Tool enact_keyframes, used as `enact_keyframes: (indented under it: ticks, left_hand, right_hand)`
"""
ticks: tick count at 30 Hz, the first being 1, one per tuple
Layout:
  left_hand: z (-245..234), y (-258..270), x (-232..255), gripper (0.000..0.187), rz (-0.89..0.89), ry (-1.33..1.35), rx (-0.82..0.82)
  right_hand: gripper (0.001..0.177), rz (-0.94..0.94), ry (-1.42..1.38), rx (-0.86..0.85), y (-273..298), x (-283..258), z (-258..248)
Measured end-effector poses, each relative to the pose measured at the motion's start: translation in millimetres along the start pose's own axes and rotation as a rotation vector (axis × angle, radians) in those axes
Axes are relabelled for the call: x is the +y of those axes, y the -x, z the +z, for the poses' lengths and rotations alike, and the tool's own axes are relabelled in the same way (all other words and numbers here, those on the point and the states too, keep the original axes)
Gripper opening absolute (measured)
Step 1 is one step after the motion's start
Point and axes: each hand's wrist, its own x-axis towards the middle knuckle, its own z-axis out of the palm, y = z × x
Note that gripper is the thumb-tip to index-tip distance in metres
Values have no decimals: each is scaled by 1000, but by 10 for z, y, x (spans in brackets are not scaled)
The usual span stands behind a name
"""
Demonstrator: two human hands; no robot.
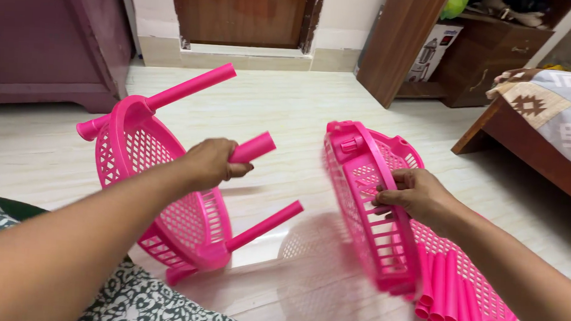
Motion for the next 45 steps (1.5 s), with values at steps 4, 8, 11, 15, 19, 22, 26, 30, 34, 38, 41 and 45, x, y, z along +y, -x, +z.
enact_keyframes:
  ticks: [4, 8, 11, 15, 19, 22, 26, 30, 34, 38, 41, 45]
  left_hand:
    - [-249, 58, 56, 44, 55, 78, 75]
    - [-406, 2, 219, 38, 115, 179, 86]
    - [-475, -130, 380, 38, 101, 200, 76]
    - [-591, -361, 531, 36, 139, 342, 97]
    - [-656, -621, 604, 32, 136, 402, 105]
    - [-789, -746, 557, 31, 44, 409, 144]
    - [-991, -767, 398, 31, -106, 339, 241]
    - [-1072, -729, 402, 25, -66, 412, 240]
    - [-1083, -714, 432, 23, -142, 398, 287]
    - [-1069, -632, 448, 26, -198, 336, 359]
    - [-1018, -671, 405, 24, -268, 349, 369]
    - [-1041, -676, 307, 24, -176, 359, 313]
  right_hand:
    - [29, -108, 471, 127, -208, 100, -56]
    - [32, -245, 813, 286, -645, 259, -251]
    - [31, -366, 949, 342, -1071, 436, -454]
    - [26, -348, 1108, 357, -1741, 667, -656]
    - [25, -280, 1206, 331, -2450, 1020, -742]
    - [27, -311, 1245, 346, -2910, 1271, -735]
    - [26, -294, 1211, 351, -3399, 1588, -613]
    - [26, -314, 1201, 300, -3850, 2072, -452]
    - [20, -463, 1149, 346, -4228, 2646, -299]
    - [11, -556, 1016, 409, -4483, 3028, -163]
    - [10, -540, 981, 396, -4592, 3190, -88]
    - [13, -572, 1002, 399, -4615, 3204, -23]
